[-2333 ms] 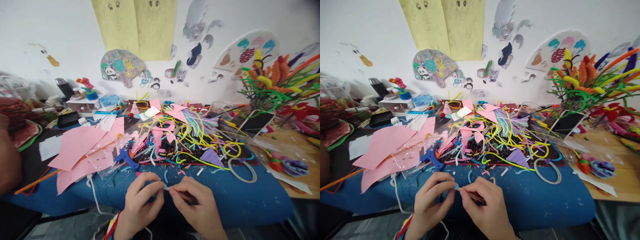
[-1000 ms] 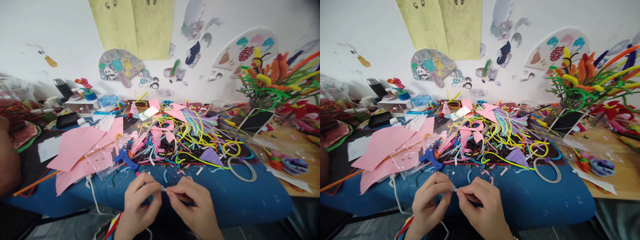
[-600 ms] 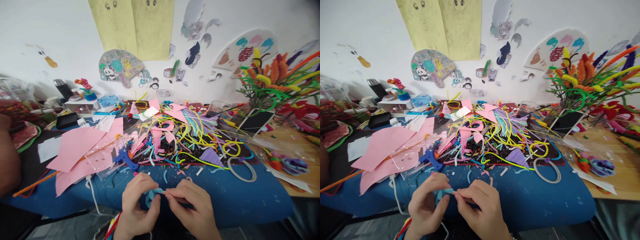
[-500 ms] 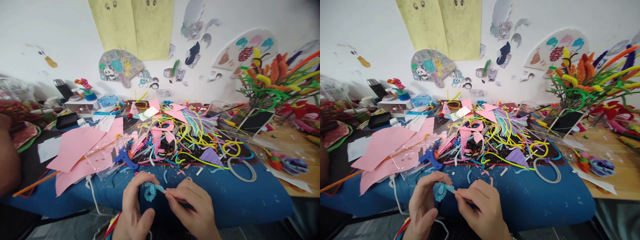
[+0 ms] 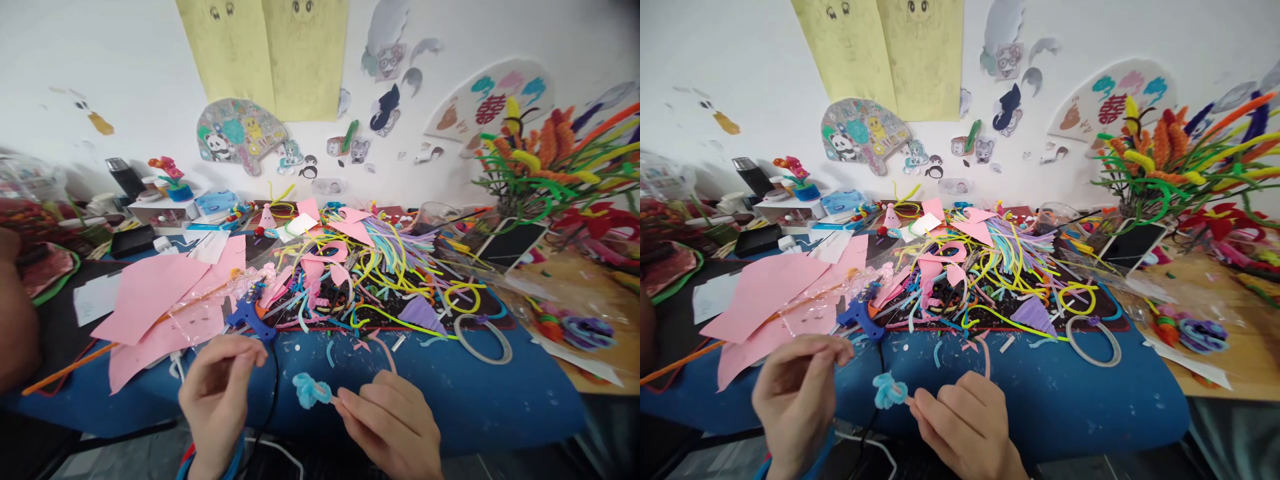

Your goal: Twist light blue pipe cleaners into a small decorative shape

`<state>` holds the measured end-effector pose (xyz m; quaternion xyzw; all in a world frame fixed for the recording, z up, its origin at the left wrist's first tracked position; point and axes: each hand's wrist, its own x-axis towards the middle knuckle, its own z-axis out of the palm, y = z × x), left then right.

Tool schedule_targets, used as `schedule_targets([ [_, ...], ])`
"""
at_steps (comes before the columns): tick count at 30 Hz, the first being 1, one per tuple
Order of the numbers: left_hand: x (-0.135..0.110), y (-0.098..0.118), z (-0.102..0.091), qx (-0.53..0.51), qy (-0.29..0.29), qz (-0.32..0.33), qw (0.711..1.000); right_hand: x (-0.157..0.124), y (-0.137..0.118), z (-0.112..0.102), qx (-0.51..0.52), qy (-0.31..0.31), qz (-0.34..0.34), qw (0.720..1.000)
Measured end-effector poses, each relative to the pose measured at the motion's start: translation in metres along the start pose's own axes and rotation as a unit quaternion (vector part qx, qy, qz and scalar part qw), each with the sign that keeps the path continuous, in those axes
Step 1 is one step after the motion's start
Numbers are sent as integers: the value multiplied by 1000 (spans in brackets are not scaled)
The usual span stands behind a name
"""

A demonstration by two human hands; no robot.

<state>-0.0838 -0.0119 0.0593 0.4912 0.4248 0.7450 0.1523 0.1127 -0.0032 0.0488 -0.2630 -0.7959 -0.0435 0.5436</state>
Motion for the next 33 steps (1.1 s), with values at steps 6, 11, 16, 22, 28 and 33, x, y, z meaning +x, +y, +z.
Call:
schedule_targets([
  [6, 27, 2, -20, -75, 126, -24, 989, -1, -4, -17, -75, -45, -64, 994],
  [11, 31, -5, -33, -78, 49, -110, 990, -3, -12, -24, -129, -40, -42, 990],
  [16, 7, 1, -23, -63, -388, -220, 893, -2, -14, -26, -137, -47, -70, 987],
  [22, -5, 15, -6, -75, -463, -280, 837, -4, -11, -25, -164, -61, -62, 983],
  [28, 1, 16, -6, -40, -447, -233, 863, -4, -3, -21, -147, -58, -96, 983],
  [33, 3, 17, -3, -14, -438, -201, 876, -8, 3, -17, -128, -63, -106, 984],
])
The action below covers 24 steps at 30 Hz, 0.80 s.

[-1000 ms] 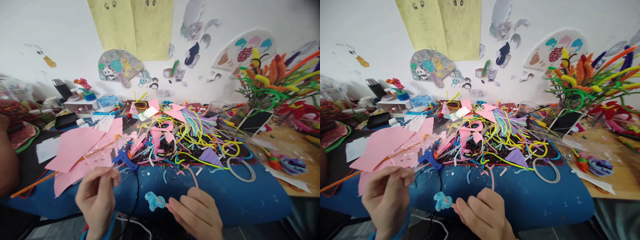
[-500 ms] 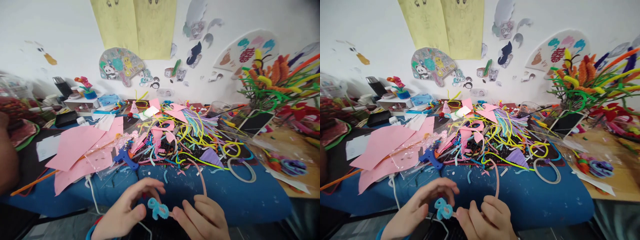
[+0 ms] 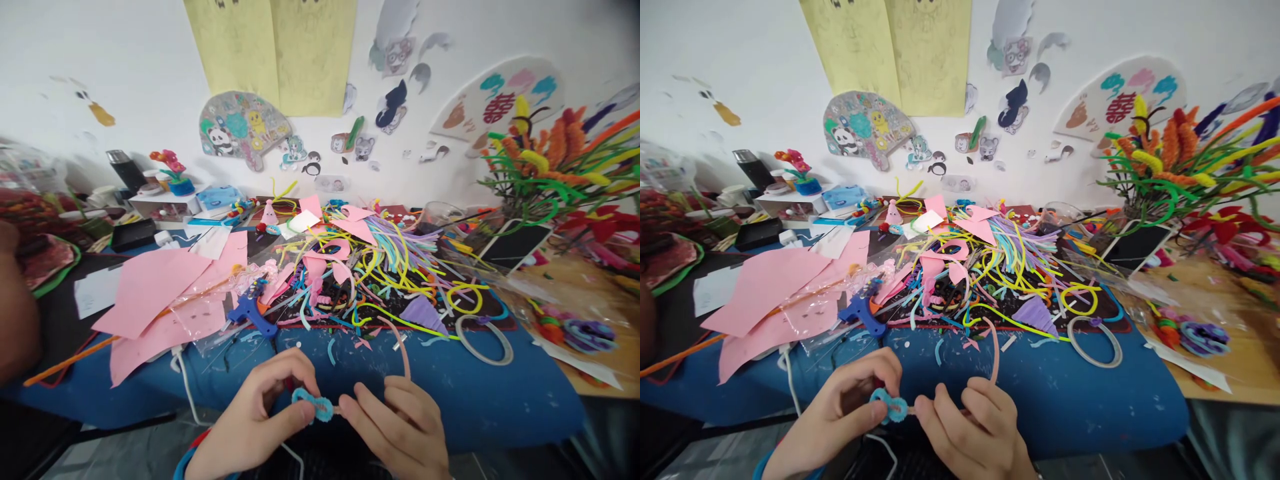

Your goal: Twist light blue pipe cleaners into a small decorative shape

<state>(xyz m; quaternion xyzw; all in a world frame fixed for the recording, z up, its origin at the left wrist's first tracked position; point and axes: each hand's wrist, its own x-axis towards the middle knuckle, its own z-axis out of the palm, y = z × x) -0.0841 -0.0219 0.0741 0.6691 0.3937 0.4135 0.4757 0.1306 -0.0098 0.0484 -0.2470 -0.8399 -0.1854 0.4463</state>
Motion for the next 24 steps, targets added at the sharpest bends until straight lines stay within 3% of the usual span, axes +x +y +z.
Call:
schedule_targets([
  [8, 5, -1, 5, 37, 47, 20, 998, 6, 4, 3, -1, -17, -9, 1000],
  [16, 2, -9, 8, -61, 147, -58, 986, 2, 3, 10, 15, 0, 17, 1000],
  [24, 1, -12, -1, -21, -15, -55, 998, 7, 7, 14, 31, 22, 21, 999],
])
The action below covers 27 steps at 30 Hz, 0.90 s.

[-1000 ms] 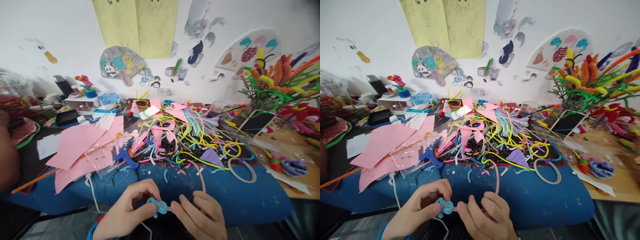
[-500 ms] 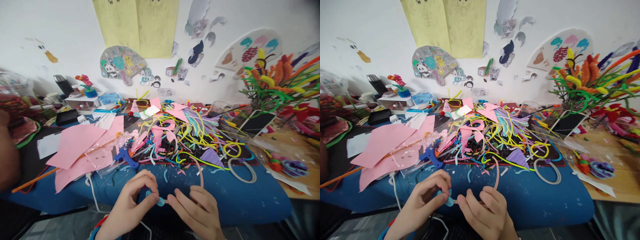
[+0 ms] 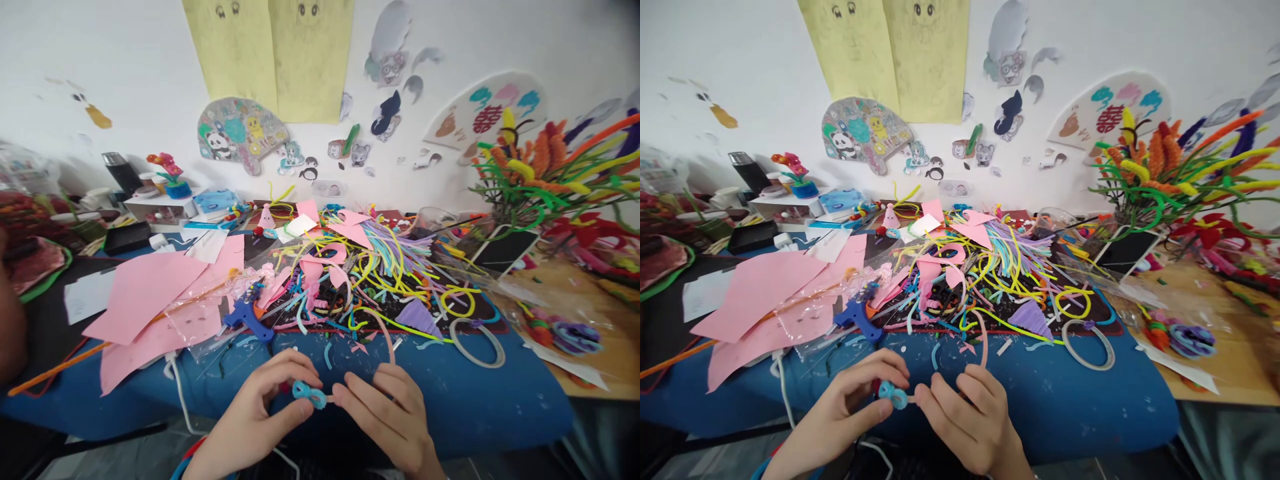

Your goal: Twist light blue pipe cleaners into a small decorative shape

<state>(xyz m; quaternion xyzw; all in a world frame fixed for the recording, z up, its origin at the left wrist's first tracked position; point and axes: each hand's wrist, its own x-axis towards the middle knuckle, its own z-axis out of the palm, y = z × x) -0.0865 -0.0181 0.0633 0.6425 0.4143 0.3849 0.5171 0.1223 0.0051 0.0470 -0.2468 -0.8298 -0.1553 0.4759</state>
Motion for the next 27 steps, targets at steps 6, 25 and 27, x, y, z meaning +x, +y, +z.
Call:
schedule_targets([
  [6, 3, -1, 1, 20, -11, 11, 1000, -2, 5, 3, 7, 0, -6, 1000],
  [25, 16, -27, 36, -169, 193, 54, 965, -11, -26, 29, 329, -11, 425, 843],
  [27, 17, -29, 37, -172, 200, 56, 963, -9, -27, 30, 374, -7, 453, 809],
])
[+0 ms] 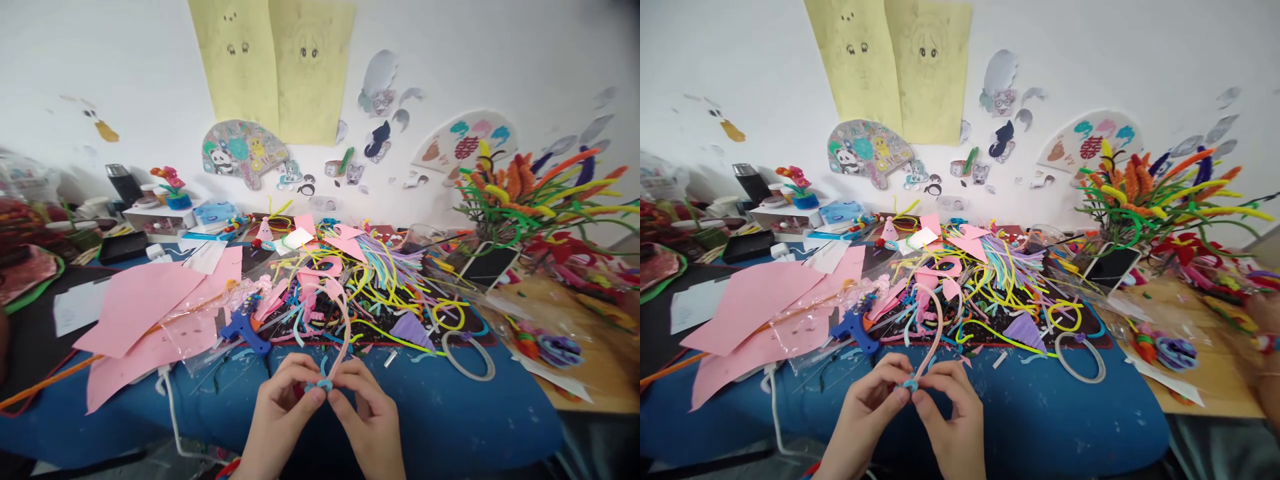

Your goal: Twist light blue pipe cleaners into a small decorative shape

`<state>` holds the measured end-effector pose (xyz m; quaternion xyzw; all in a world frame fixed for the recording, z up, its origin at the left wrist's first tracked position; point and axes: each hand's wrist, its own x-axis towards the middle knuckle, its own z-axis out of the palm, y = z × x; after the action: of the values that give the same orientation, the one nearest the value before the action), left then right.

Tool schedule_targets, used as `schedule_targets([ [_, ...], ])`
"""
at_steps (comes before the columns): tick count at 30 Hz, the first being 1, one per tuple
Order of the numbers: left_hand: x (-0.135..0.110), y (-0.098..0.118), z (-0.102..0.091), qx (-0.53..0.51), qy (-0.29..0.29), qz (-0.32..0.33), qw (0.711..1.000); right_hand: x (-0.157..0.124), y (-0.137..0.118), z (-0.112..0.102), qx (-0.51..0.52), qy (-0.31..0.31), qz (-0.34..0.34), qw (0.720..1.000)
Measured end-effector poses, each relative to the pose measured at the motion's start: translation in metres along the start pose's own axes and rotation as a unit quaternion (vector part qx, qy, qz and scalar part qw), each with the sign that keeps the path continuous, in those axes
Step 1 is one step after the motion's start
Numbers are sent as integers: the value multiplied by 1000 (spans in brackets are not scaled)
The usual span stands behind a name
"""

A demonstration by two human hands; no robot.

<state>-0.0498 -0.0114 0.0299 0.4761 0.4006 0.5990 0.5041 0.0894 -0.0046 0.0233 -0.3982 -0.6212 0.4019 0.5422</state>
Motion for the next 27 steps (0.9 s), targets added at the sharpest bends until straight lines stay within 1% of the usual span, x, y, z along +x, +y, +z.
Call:
schedule_targets([
  [3, 0, -3, -1, 19, 4, 7, 1000, 0, 1, 1, 58, 3, 33, 998],
  [7, 0, -2, -3, 80, 3, 17, 997, -2, 5, 2, 101, 22, 63, 993],
  [12, -2, 3, -1, 176, 25, 86, 980, -3, 6, 6, 124, 51, 56, 989],
  [14, -1, 5, -1, 188, 19, 93, 978, -3, 5, 8, 137, 61, 55, 987],
  [17, 1, 7, 0, 160, 3, 63, 985, -3, 5, 10, 174, 62, 78, 980],
  [19, 3, 7, 0, 109, 9, 30, 994, -2, 6, 10, 203, 69, 102, 971],
  [22, 6, 7, -2, -34, 58, -4, 998, -2, 7, 10, 225, 88, 132, 961],
  [24, 8, 8, -6, -113, 110, 9, 987, -1, 7, 9, 224, 88, 147, 960],
  [25, 8, 10, -8, -112, 134, 26, 984, -2, 7, 9, 223, 85, 152, 959],
  [26, 9, 11, -11, -81, 143, 42, 985, -2, 7, 10, 222, 83, 156, 959],
  [27, 9, 13, -14, -22, 134, 54, 989, -2, 6, 10, 222, 81, 159, 959],
])
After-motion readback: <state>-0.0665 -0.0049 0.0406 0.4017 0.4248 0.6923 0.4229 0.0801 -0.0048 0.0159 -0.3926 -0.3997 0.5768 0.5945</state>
